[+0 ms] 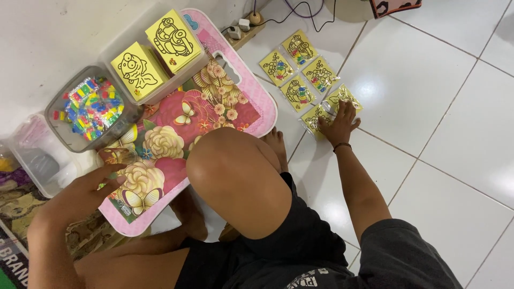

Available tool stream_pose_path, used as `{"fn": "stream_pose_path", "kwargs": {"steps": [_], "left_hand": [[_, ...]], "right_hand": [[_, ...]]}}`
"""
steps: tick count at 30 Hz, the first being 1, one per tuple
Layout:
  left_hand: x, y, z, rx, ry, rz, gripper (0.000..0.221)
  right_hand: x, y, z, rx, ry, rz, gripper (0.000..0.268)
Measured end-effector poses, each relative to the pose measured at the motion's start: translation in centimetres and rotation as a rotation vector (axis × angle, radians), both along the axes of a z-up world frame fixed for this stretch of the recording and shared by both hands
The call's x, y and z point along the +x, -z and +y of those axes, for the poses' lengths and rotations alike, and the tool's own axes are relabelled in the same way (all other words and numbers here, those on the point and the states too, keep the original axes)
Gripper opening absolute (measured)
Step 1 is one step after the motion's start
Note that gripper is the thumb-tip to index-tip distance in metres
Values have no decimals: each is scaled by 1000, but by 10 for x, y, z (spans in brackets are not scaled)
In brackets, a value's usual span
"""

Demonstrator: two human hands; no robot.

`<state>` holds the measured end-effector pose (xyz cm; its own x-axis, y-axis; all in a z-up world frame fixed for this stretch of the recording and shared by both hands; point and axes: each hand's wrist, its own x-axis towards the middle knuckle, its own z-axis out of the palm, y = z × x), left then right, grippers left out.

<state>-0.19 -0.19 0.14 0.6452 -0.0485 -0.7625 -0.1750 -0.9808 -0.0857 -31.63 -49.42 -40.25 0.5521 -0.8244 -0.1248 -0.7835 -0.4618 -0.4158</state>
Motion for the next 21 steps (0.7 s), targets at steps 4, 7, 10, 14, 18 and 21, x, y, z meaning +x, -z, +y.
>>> {"fn": "stream_pose_path", "kwargs": {"steps": [4, 7, 10, 14, 18, 21], "left_hand": [[5, 12, 13, 26, 29, -8, 49], [-3, 0, 2, 2, -36, -13, 49], [-5, -3, -2, 6, -8, -7, 51], [-4, -3, -3, 27, 22, 11, 50], [-7, -10, -7, 13, 19, -9, 50], [-7, -12, -10, 30, 35, -17, 50]], "right_hand": [[4, 0, -1, -4, -2, 9, 89], [7, -3, -1, -2, 3, -4, 88], [9, -7, -2, 14, 4, -9, 84], [9, -6, -3, 34, 4, 2, 86], [10, -8, -1, 25, 10, -30, 86], [8, -8, 1, 0, 4, -48, 80]]}}
